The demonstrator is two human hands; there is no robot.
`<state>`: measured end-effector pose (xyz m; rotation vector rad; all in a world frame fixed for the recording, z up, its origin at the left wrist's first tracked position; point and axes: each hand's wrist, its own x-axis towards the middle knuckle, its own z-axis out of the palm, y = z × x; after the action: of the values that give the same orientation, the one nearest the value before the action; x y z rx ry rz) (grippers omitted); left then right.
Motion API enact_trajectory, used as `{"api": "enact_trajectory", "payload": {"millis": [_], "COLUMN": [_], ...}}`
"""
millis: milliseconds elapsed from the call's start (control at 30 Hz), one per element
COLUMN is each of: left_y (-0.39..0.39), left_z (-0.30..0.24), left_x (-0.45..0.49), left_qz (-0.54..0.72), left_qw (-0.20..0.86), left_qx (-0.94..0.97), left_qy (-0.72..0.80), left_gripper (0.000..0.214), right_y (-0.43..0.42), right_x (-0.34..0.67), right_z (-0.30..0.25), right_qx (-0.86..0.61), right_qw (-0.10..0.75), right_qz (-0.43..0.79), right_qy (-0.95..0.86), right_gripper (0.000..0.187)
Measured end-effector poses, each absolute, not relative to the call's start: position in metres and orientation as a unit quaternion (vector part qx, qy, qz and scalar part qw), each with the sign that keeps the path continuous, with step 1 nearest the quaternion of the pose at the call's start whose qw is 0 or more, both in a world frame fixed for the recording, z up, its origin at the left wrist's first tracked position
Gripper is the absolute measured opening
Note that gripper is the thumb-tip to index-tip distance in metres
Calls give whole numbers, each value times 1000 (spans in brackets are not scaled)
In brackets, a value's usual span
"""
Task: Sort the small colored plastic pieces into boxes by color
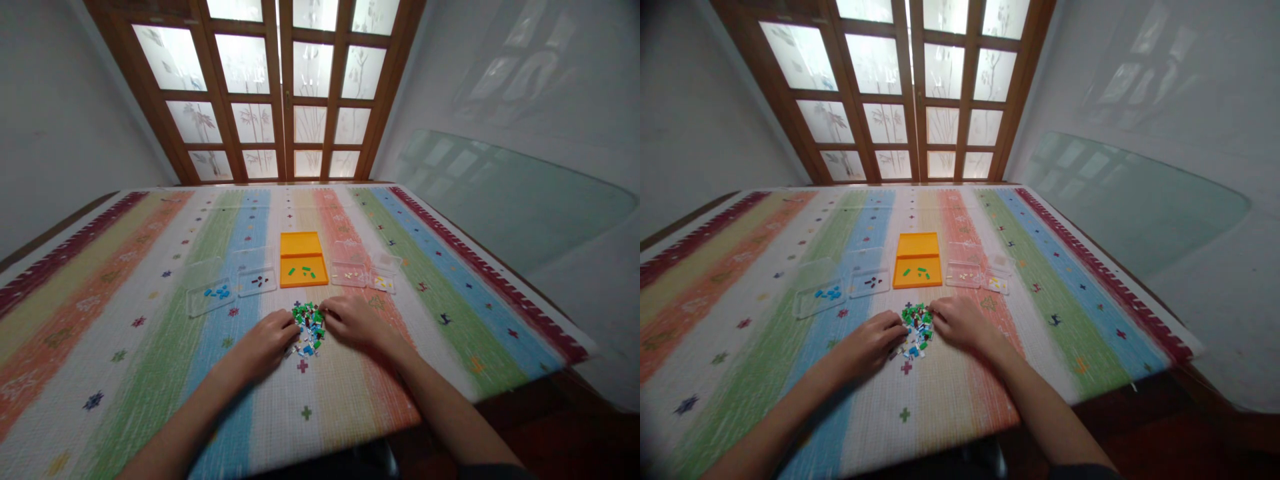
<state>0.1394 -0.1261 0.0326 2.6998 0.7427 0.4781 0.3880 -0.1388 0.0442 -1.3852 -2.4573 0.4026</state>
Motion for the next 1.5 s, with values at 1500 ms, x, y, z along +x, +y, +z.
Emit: {"api": "enact_trajectory", "payload": {"millis": [1500], "left_y": [-94], "left_z": [60], "left_x": [100], "left_qz": [295], "left_qw": [154], "left_qx": [859], "left_qy": [388], "left_gripper": [12], "right_y": [-139], "right_x": [390], "right_z": [48], "right_qx": [-492], "right_qw": [130], "right_qz": [142], "right_qy": [-849], "right_gripper": [20]}}
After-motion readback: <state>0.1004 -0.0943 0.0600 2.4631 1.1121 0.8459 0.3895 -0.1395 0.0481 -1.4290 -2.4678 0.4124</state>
